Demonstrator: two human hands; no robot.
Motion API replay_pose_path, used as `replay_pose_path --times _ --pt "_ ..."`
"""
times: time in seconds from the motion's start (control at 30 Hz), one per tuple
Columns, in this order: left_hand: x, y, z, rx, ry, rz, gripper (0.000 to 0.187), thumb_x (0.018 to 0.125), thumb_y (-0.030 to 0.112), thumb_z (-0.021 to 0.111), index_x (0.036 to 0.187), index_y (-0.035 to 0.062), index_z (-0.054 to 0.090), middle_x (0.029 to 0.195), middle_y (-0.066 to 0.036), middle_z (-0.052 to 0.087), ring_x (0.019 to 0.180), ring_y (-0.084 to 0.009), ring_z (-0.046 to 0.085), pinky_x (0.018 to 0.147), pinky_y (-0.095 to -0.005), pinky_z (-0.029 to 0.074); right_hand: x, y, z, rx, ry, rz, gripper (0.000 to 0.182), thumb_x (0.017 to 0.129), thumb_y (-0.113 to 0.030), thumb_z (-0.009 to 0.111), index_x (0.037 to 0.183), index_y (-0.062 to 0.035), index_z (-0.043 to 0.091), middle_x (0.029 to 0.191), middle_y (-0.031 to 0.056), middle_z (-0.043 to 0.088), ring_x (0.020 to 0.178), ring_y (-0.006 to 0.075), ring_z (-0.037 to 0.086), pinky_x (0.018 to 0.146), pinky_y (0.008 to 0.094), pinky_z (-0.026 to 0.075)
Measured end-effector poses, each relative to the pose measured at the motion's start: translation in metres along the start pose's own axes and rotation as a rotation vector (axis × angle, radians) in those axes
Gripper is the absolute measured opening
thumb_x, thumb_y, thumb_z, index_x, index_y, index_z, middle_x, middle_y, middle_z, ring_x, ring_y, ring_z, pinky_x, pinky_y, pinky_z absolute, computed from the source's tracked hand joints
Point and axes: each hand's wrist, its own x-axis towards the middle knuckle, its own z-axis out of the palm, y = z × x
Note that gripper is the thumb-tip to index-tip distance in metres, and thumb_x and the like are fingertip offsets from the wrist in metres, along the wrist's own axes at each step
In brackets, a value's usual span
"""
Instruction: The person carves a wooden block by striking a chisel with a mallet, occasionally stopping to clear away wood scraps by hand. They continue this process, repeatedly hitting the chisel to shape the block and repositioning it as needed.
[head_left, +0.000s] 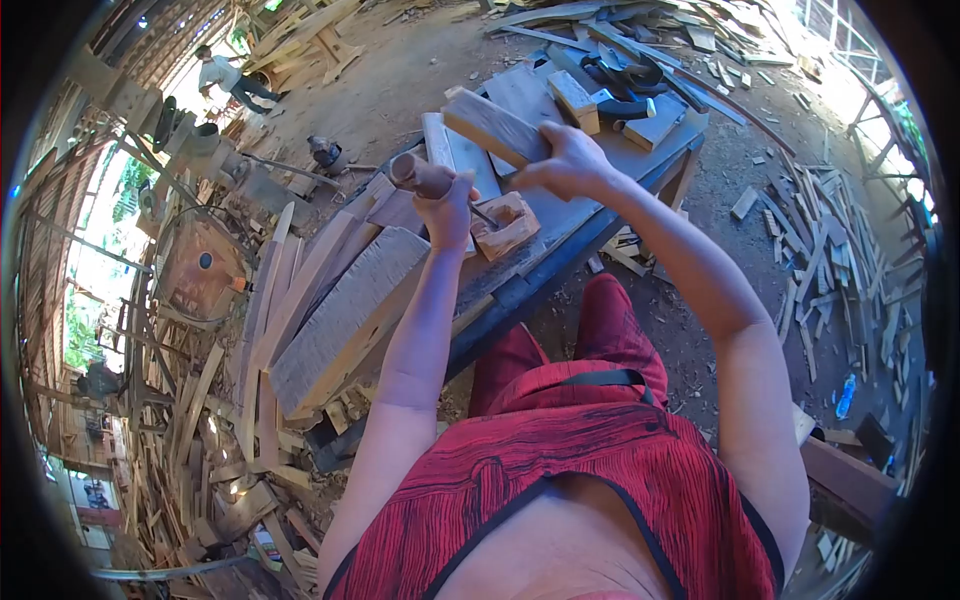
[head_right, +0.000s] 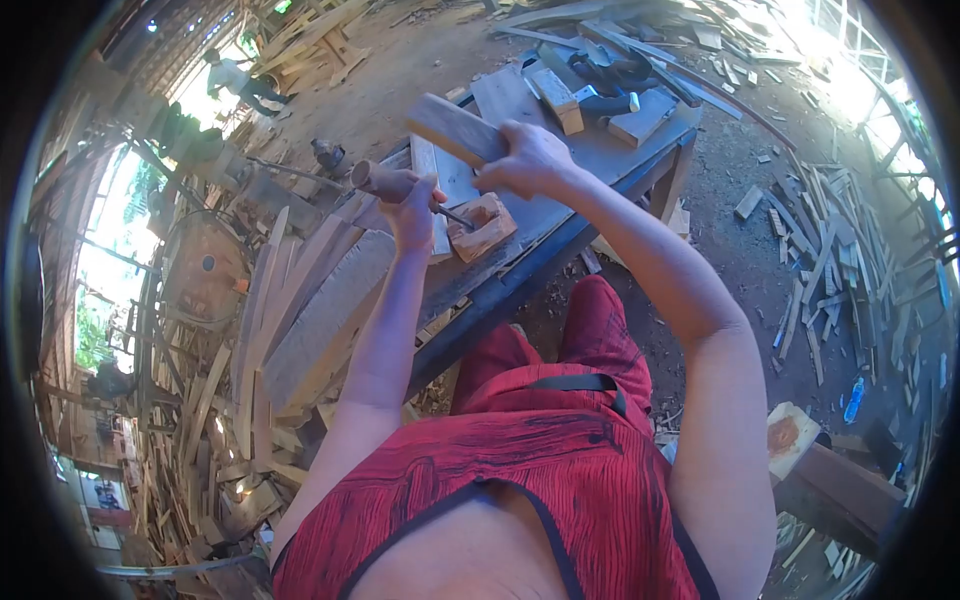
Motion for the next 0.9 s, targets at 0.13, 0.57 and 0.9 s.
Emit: replay_pose_path --times 0.13,0.57,0.9 --pt "-0.005 -0.002 0.006 -0.055 0.337 0.081 0.015 0.075 -0.003 0.063 0.074 0.0053 0.050 0.060 -0.004 0.055 0.047 -0.0126 0.054 0.048 -0.0255 0.045 0.011 0.078 0.059 -0.148 0.094 0.061 0.065 0.055 -0.050 0.076 0.097 -0.0016 0.062 0.090 0.0183 0.067 0.089 0.0311 0.065 0.078 0.0387 0.050" --pt "0.013 0.015 0.007 -0.267 0.122 -0.020 0.020 0.074 0.000 0.067 0.074 0.0082 0.048 0.056 -0.002 0.050 0.043 -0.0136 0.051 0.045 -0.0265 0.044 0.005 0.103 0.091 -0.083 -0.006 0.252 0.070 0.057 -0.054 0.075 0.099 -0.0012 0.056 0.087 0.0184 0.067 0.089 0.0316 0.066 0.080 0.0392 0.049" --pt "0.021 0.000 0.020 0.016 0.100 -0.022 0.020 0.076 0.001 0.067 0.074 0.0065 0.048 0.058 -0.003 0.052 0.043 -0.0124 0.052 0.042 -0.0264 0.043 0.017 0.107 0.082 0.026 0.053 0.172 0.068 0.053 -0.053 0.077 0.095 -0.0001 0.062 0.082 0.0167 0.068 0.082 0.0287 0.067 0.078 0.0371 0.049"
